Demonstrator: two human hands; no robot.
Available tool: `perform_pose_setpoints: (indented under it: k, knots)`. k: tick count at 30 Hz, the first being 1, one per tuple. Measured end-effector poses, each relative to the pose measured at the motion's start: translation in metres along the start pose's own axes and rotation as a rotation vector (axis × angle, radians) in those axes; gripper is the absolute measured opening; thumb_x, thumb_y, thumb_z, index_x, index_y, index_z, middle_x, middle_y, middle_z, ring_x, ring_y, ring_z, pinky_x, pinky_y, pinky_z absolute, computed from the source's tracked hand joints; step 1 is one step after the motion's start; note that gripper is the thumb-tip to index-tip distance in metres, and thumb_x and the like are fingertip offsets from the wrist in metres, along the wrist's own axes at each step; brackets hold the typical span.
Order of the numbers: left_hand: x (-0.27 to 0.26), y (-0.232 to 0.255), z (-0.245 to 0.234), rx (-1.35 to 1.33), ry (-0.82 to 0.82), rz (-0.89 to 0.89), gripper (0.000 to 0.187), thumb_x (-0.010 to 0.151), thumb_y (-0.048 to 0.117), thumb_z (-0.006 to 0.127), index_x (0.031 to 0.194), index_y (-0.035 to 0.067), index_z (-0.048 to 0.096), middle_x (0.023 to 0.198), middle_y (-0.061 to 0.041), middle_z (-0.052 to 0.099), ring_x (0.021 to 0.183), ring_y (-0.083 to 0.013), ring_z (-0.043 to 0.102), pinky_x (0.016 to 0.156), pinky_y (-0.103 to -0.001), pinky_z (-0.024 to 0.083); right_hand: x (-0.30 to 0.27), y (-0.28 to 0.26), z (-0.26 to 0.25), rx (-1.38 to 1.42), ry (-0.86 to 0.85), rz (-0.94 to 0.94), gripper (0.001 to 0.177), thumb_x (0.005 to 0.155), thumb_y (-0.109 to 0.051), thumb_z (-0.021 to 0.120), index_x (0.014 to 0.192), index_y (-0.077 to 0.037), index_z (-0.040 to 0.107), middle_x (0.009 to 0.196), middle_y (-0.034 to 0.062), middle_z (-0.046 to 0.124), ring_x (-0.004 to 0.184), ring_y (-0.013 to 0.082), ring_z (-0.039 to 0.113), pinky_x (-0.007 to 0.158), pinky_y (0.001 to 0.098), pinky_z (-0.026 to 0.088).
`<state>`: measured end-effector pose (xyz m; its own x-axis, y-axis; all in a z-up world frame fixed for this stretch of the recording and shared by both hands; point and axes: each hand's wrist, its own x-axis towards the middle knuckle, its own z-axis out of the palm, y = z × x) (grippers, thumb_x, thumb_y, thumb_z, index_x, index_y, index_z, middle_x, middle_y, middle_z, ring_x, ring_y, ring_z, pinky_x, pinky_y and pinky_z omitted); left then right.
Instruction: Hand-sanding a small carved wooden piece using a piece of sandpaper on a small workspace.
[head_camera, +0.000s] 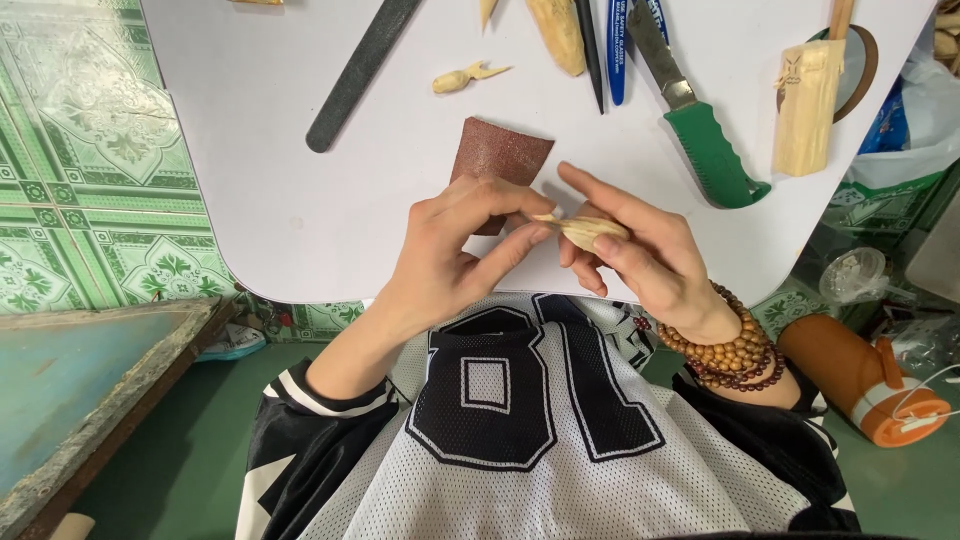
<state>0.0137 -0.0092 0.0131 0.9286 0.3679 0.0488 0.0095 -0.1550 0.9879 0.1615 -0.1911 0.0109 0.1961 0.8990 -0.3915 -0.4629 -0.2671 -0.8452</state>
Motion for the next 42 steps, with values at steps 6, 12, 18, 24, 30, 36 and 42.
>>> perform_pose_setpoints:
  k: [6,12,18,24,30,36,42]
  knots:
    - [-0.006,0.001,-0.002,-0.155,0.07,-0.133,0.011,0.1,0.01,0.066,0.108,0.002,0.063,0.102,-0.007,0.07,0.081,-0.0145,0.065,0.078,-0.025,0.061,-0.004,-0.001,-0.003,-0.016,0.072,-0.049,0.063,0.102,-0.009,0.055,0.158,0.004,0.029,0.1,0.0241,0.067,0.057,0.0198,0.054,0.058,0.0273,0.051]
    - [-0.011,-0.004,0.002,-0.152,0.078,-0.124,0.013,0.098,0.011,0.069,0.106,0.002,0.064,0.102,-0.01,0.072,0.085,-0.0172,0.069,0.081,-0.026,0.06,-0.003,0.008,-0.006,-0.154,0.206,-0.104,0.051,0.097,-0.005,0.064,0.144,0.005,0.046,0.094,0.0264,0.069,0.062,0.0208,0.059,0.058,0.0254,0.054]
    - [-0.014,-0.01,0.008,-0.071,0.162,-0.042,0.017,0.086,0.004,0.081,0.1,0.008,0.072,0.085,-0.008,0.076,0.08,-0.0238,0.076,0.073,-0.034,0.061,0.007,0.02,-0.017,-0.13,0.169,-0.35,0.054,0.087,0.014,0.067,0.136,0.017,0.043,0.085,0.0225,0.065,0.058,0.0167,0.067,0.056,0.0276,0.057]
    - [-0.011,-0.006,0.014,-0.075,0.118,-0.037,0.029,0.089,0.004,0.078,0.117,0.008,0.071,0.088,-0.006,0.078,0.08,-0.0215,0.075,0.08,-0.034,0.059,0.006,0.024,-0.029,-0.208,0.166,-0.368,0.055,0.091,0.01,0.067,0.14,0.016,0.042,0.084,0.0187,0.067,0.062,0.0145,0.068,0.06,0.0279,0.058]
    - [-0.011,-0.004,0.014,-0.038,0.071,-0.032,0.041,0.091,0.002,0.076,0.13,0.008,0.067,0.09,-0.007,0.078,0.083,-0.0243,0.076,0.084,-0.037,0.058,0.01,0.018,-0.027,-0.303,0.165,-0.397,0.043,0.101,-0.003,0.056,0.139,0.018,0.047,0.081,0.0208,0.068,0.055,0.0173,0.067,0.053,0.0288,0.055]
    - [-0.012,-0.004,0.018,0.002,0.033,0.001,0.038,0.097,0.008,0.068,0.135,0.009,0.066,0.085,-0.009,0.077,0.076,-0.0267,0.075,0.077,-0.035,0.057,0.014,0.005,-0.025,-0.325,0.112,-0.435,0.048,0.107,-0.014,0.041,0.141,0.02,0.046,0.079,0.0213,0.069,0.053,0.0203,0.067,0.05,0.031,0.055]
    - [-0.014,-0.005,0.021,0.023,0.044,0.007,0.039,0.098,0.011,0.066,0.137,0.008,0.065,0.081,-0.012,0.076,0.071,-0.0286,0.072,0.074,-0.036,0.058,0.016,0.009,-0.02,-0.201,0.083,-0.428,0.054,0.1,-0.009,0.046,0.146,0.019,0.039,0.08,0.0233,0.068,0.055,0.0216,0.067,0.051,0.0327,0.057]
